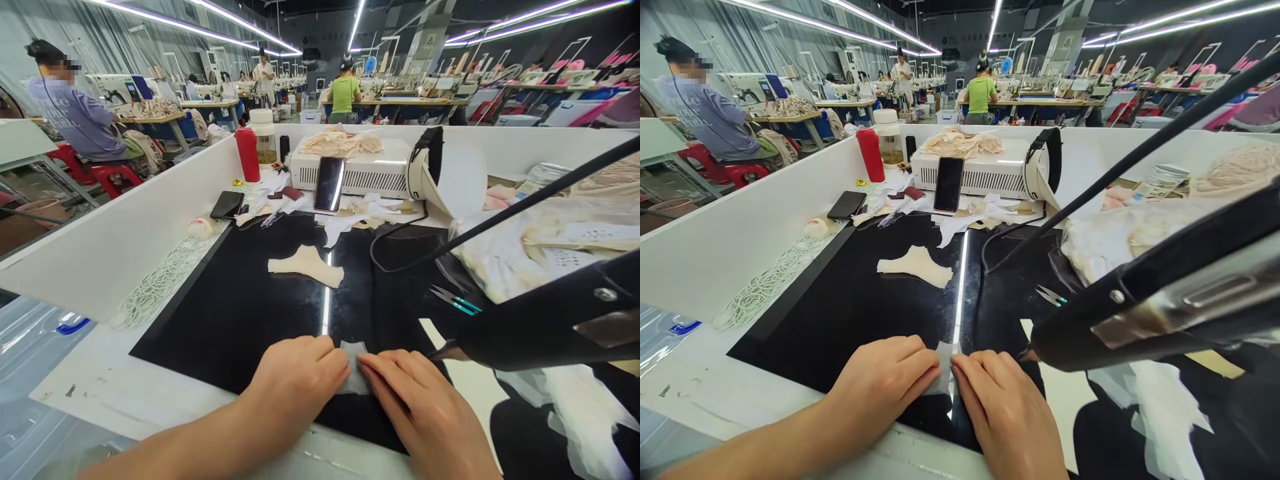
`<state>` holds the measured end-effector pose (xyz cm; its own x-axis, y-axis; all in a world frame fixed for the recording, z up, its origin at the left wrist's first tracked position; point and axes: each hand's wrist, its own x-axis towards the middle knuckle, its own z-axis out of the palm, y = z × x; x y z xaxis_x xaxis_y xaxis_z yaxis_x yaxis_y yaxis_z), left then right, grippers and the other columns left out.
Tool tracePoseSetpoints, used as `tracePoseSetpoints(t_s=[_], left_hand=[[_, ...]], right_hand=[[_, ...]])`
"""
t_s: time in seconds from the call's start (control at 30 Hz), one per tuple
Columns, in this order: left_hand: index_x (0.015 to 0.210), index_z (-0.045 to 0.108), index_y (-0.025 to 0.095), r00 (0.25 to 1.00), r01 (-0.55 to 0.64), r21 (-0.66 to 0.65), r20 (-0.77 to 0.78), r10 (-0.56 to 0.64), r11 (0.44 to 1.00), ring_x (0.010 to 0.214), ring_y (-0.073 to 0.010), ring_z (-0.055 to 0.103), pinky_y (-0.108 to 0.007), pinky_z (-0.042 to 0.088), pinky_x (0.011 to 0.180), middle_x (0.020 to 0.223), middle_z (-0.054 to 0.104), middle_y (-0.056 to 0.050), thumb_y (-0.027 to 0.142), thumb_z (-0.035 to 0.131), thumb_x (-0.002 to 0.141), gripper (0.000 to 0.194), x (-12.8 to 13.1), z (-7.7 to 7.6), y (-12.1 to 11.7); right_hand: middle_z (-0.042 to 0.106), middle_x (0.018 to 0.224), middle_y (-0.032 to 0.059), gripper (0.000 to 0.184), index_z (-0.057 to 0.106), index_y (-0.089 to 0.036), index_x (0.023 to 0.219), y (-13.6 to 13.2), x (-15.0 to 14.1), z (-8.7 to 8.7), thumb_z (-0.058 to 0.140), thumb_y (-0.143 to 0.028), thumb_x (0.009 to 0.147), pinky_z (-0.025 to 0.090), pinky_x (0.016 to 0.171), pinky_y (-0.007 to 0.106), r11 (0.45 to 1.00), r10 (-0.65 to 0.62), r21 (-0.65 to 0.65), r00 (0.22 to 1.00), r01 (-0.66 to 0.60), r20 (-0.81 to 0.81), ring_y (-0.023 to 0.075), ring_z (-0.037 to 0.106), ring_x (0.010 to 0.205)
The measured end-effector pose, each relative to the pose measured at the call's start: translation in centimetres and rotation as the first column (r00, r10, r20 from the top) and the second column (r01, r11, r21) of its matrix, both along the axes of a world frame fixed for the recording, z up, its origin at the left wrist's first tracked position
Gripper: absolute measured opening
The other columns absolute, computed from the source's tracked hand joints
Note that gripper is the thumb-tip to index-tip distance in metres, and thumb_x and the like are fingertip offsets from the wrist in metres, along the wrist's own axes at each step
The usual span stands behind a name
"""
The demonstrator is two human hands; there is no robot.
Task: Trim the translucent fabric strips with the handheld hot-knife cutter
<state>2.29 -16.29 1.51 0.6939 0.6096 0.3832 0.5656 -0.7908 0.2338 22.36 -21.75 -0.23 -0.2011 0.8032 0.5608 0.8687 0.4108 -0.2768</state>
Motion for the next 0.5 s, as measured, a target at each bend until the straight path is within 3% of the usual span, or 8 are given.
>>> tracePoseSetpoints(t_s=[0.5], left_hand=[[0.079,0.058,0.020,1.000,0.007,-0.034,-0.011,-0.007,0.999,0.061,-0.0146,0.054,-0.031,0.030,0.054,0.071,0.054,0.003,0.022,0.045,0.109,0.033,-0.30,0.03,0.04]], right_hand=[[0.069,0.085,0.0026,0.029,0.070,-0.021,0.106,-0.10,0.04,-0.26,0.042,-0.025,0.111,0.044,0.070,0.032,1.000,-0.007,-0.019,1.000,0.007,0.010,0.0179,0.060,0.074]])
